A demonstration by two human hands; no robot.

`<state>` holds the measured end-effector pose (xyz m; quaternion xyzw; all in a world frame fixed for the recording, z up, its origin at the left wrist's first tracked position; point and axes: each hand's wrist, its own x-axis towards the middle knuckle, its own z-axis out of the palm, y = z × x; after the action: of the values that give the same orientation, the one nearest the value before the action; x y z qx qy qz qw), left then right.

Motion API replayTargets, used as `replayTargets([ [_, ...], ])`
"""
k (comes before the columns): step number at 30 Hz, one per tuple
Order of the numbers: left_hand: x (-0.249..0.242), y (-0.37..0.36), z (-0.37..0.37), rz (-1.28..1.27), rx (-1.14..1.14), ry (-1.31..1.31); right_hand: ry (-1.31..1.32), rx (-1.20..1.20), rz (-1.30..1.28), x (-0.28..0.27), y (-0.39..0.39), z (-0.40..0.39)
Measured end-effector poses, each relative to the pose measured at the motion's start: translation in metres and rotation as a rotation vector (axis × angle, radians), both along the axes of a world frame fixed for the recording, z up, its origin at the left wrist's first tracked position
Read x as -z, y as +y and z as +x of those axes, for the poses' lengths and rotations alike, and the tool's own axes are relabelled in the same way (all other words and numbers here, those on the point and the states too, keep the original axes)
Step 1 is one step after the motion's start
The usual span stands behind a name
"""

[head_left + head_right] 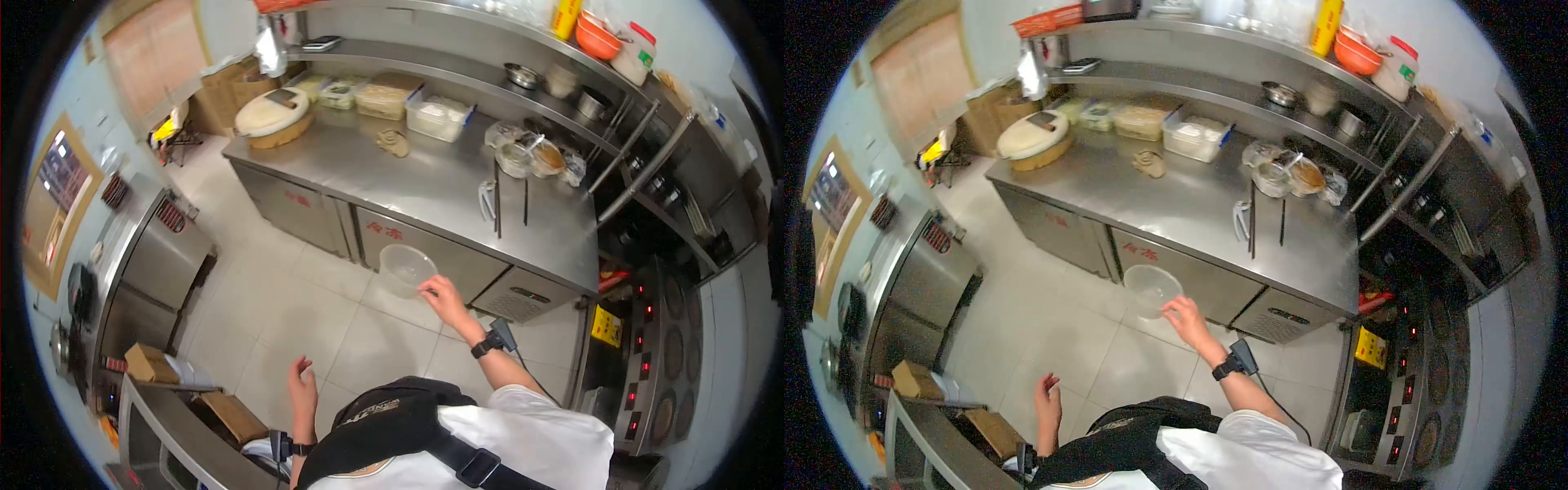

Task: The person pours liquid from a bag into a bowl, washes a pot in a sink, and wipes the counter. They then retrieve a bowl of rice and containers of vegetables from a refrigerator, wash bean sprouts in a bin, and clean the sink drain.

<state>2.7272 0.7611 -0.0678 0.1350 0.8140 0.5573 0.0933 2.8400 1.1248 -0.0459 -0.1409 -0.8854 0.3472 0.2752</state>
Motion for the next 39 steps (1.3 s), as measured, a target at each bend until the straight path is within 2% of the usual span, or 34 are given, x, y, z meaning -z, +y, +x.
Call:
replayTargets([
  [2,-0.023,0.051,-0.015,-0.114,0.153,0.043,-0.033,0.074,-0.006,-0.006,0.042,0.006],
  [6,-0.002,0.112,-0.069,-0.017,0.238,0.059,0.027,0.245,0.023,-0.046,0.126,-0.008],
  [11,0.036,0.163,-0.154,-0.086,0.284,0.049,0.090,0.406,0.189,-0.109,0.245,-0.024],
  [16,0.029,0.237,-0.234,-0.092,0.345,0.071,0.111,0.557,0.372,-0.196,0.349,-0.030],
  [20,0.006,0.313,-0.273,-0.153,0.468,0.197,0.106,0.706,0.474,-0.241,0.445,-0.035],
  [22,-0.006,0.349,-0.280,-0.151,0.515,0.233,0.155,0.750,0.514,-0.252,0.499,-0.037],
  [26,-0.003,0.421,-0.272,-0.117,0.459,0.172,0.218,0.847,0.622,-0.264,0.605,-0.050],
  [29,-0.004,0.451,-0.256,-0.156,0.443,0.148,0.248,0.840,0.743,-0.271,0.667,-0.064],
  [33,0.014,0.481,-0.245,-0.180,0.450,0.132,0.276,0.878,0.732,-0.275,0.744,-0.078],
  [35,0.004,0.498,-0.241,-0.173,0.435,0.105,0.137,1.048,0.877,-0.275,0.783,-0.080],
  [36,-0.001,0.504,-0.240,-0.175,0.432,0.104,0.137,1.045,0.875,-0.273,0.799,-0.081],
  [38,-0.022,0.523,-0.236,-0.256,0.375,-0.019,0.053,1.196,0.937,-0.267,0.835,-0.083],
  [39,-0.001,0.524,-0.240,-0.227,0.387,0.059,0.140,1.114,1.181,-0.264,0.856,-0.081],
])
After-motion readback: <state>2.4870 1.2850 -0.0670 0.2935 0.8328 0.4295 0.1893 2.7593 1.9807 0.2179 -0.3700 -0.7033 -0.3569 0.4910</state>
